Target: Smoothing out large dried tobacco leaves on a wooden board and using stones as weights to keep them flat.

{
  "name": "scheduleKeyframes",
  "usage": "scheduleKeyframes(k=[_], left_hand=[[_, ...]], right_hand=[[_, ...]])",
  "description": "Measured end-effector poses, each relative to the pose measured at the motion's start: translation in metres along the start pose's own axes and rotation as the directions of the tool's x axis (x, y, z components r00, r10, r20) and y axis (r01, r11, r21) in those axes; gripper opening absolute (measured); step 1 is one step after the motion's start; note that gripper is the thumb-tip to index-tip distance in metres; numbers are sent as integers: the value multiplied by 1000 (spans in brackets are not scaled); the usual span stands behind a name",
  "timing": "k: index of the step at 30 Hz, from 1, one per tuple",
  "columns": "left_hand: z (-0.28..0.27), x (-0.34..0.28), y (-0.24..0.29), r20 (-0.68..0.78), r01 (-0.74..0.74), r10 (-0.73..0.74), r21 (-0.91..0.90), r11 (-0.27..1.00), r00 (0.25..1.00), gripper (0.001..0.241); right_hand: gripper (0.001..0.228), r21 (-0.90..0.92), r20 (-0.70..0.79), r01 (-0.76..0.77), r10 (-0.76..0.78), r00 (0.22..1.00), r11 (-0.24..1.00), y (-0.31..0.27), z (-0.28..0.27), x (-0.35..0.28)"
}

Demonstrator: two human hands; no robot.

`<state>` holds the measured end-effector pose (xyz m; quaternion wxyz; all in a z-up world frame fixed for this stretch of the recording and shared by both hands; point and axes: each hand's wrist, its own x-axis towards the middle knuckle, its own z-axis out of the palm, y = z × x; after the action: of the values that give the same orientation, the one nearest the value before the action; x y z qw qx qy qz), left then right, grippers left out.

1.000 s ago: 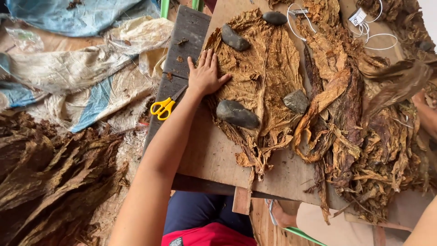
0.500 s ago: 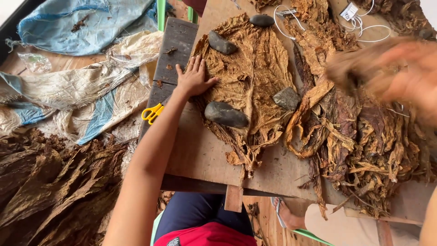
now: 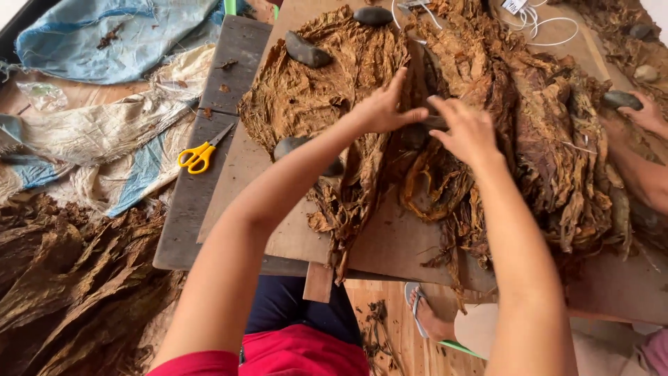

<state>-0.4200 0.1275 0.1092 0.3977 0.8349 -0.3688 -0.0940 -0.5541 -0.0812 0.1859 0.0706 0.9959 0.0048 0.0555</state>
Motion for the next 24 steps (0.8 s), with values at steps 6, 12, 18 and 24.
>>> scheduleKeyframes(k=[6, 12, 18, 24], left_hand=[[-7, 38, -28, 162, 38, -27, -66, 997, 986, 82], [-106, -9, -78, 73, 113, -87, -565, 817, 994, 72], [-112, -26, -69, -218, -268, 163, -653, 709, 962, 115], [-76, -38, 20, -318, -685, 611, -425, 592, 725, 149]], right_hand=[[81, -188, -54, 72, -83, 995, 979, 70, 18, 25], [50, 69, -191, -567, 568, 800, 821, 169, -15, -3], [50, 158, -435, -327, 363, 824, 932, 97, -25, 21], [59, 985, 127, -115, 90, 988, -130, -20, -25, 95]])
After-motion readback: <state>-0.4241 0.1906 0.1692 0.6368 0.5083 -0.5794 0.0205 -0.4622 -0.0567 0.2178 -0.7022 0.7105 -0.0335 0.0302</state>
